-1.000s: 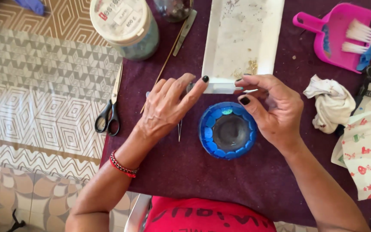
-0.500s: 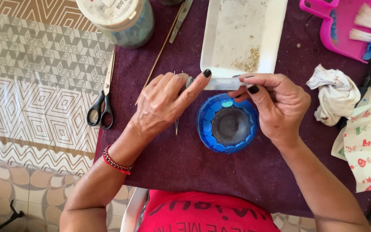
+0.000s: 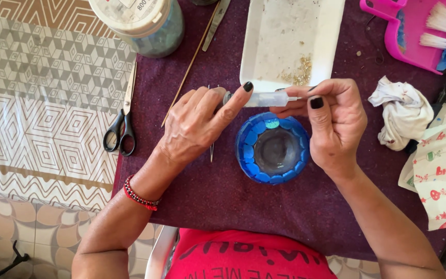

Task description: Decorating a blue cylindrical object by gluing small beads onto its surface.

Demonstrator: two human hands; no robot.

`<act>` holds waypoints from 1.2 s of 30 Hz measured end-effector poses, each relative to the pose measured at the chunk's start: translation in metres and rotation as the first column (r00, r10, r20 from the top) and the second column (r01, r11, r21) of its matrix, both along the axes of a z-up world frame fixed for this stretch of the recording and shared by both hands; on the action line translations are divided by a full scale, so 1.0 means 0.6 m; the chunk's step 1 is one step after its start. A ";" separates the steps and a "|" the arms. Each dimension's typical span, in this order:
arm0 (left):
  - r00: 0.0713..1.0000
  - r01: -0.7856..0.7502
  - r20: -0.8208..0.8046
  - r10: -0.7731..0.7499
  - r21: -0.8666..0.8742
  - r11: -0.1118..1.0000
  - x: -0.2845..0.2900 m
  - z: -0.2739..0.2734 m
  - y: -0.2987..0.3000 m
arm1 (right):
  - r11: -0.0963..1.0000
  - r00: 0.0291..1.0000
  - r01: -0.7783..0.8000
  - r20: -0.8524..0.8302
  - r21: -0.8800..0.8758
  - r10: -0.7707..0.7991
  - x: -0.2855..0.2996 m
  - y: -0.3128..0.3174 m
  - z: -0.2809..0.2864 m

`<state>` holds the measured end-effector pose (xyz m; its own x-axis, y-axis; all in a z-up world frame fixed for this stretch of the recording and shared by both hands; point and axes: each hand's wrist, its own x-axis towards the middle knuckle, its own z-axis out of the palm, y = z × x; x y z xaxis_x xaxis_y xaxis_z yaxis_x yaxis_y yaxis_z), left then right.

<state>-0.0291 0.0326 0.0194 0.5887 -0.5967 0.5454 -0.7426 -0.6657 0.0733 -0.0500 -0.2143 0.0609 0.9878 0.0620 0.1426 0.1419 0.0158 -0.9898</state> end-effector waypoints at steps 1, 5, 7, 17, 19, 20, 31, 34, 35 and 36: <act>1.000 -0.002 0.001 0.002 0.002 1.000 0.000 -0.001 0.000 | 1.000 1.000 -0.007 0.004 0.013 0.007 0.000 -0.001 -0.001; 1.000 -0.003 -0.008 0.003 0.008 1.000 0.001 0.000 0.001 | 0.999 1.000 -0.005 -0.012 0.041 0.006 0.002 -0.001 0.000; 1.000 -0.003 -0.010 0.003 0.003 1.000 0.001 -0.001 0.000 | 0.999 1.000 -0.004 -0.020 0.048 0.005 0.002 0.000 0.002; 1.000 -0.001 -0.002 0.001 -0.009 1.000 0.002 -0.001 0.003 | 0.984 0.995 -0.019 -0.097 0.174 0.036 0.007 -0.006 0.000; 1.000 0.000 -0.005 -0.001 -0.009 1.000 0.002 -0.001 0.004 | 0.982 0.993 -0.014 -0.109 0.188 0.035 0.007 -0.006 -0.001; 1.000 0.002 -0.008 -0.002 -0.009 1.000 0.002 -0.001 0.004 | 0.980 0.992 -0.009 -0.122 0.200 0.034 0.008 -0.007 -0.001; 1.000 -0.008 -0.013 0.008 -0.006 1.000 0.001 0.001 0.005 | 0.965 0.985 -0.006 -0.162 0.263 0.051 0.008 -0.012 -0.007; 1.000 -0.024 -0.017 0.024 0.005 1.000 0.002 0.004 0.005 | 0.971 0.991 -0.025 -0.119 0.236 0.054 0.011 -0.011 -0.003; 0.999 -0.035 -0.017 0.036 0.013 0.999 0.002 0.006 0.005 | 0.977 0.996 -0.044 -0.069 0.207 0.059 0.012 -0.010 0.000; 0.999 -0.035 -0.014 0.035 0.012 0.999 0.005 0.001 0.002 | 0.978 0.996 -0.044 -0.066 0.205 0.059 0.018 -0.017 0.000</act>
<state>-0.0262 0.0336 0.0197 0.6170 -0.5816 0.5301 -0.7176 -0.6924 0.0755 -0.0394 -0.2247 0.0609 0.9921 0.0900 0.0870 0.0650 0.2234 -0.9726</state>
